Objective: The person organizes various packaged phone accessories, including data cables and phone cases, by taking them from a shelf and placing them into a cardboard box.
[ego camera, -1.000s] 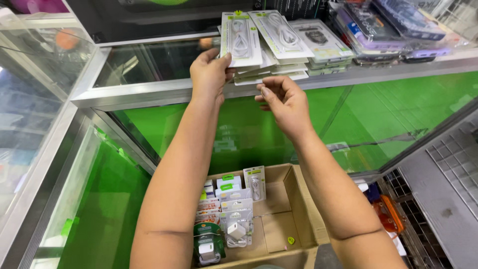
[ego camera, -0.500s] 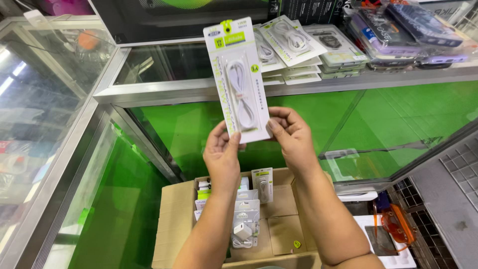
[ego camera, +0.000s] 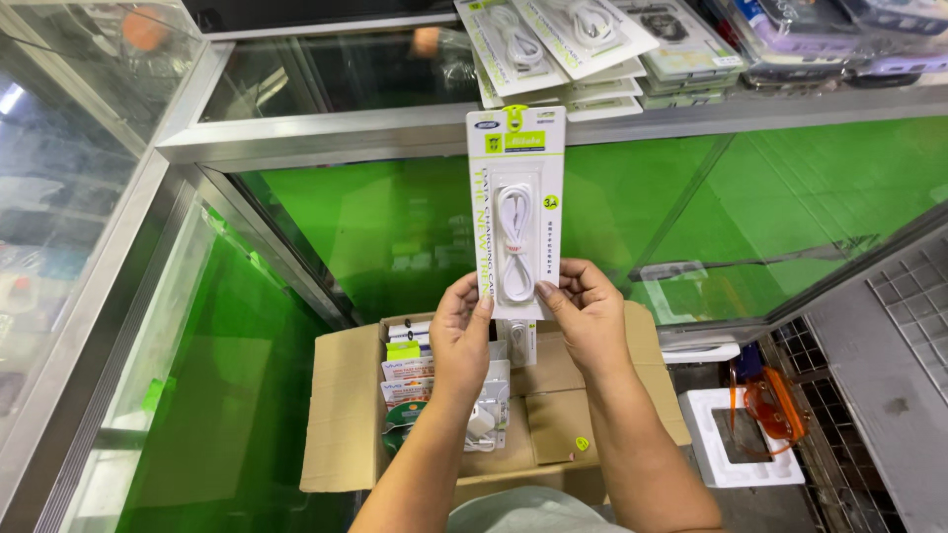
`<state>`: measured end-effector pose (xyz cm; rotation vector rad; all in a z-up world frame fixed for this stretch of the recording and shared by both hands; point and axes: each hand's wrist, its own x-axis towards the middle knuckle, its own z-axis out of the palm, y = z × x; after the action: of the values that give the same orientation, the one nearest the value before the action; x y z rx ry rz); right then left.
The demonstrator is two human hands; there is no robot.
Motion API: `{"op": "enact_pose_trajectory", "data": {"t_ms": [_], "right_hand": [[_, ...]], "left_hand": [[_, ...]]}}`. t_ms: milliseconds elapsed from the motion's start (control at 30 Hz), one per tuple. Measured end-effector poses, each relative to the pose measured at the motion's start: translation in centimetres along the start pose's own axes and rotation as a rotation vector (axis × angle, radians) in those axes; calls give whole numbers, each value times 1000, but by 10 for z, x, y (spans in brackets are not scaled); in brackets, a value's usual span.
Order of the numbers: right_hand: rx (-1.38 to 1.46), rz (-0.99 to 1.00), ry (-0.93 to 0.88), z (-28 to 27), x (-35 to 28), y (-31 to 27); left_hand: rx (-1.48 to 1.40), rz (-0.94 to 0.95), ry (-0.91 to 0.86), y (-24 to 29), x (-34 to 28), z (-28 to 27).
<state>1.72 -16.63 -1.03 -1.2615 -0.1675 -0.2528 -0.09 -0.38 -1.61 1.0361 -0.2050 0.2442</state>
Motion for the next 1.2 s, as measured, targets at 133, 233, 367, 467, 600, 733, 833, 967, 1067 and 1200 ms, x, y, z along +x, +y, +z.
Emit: {"op": "enact_pose_trajectory", "data": {"t_ms": [133,233,367,467,600,733,833,967,1067,1200], "right_hand": [[-4,57,-31,-5,-10,7],[25,83,-70,-9,-15,10],[28,92,-91,-11,-19,13],[40,94,-128,-11,-20,11],[11,86,-157,-10,-23,2],[54,103,-79,-11,-24,-16],[81,113,-38,-15,-22,-22],[104,50,-6,-33,-17,-17],[134,41,-7,-40,-17,-10],[85,39,8,-42,-15,-1]], "left_hand": [[-68,-51,-40,10,3,-1],[-79,-63,-63,12,2,1],[-85,-87,-19,8,-3,0],[-91,-82,-4,6,-4,-2],[-119,-89,-8,4,-4,-6],[-54,-109,-60,2,-8,-8],[-24,-150,-104,-3,-11,-8],[111,-239,-180,-13,-15,-11],[173,-293,-196,-25,-16,-11],[137,-377,-219,-43,-16,-13]]}}
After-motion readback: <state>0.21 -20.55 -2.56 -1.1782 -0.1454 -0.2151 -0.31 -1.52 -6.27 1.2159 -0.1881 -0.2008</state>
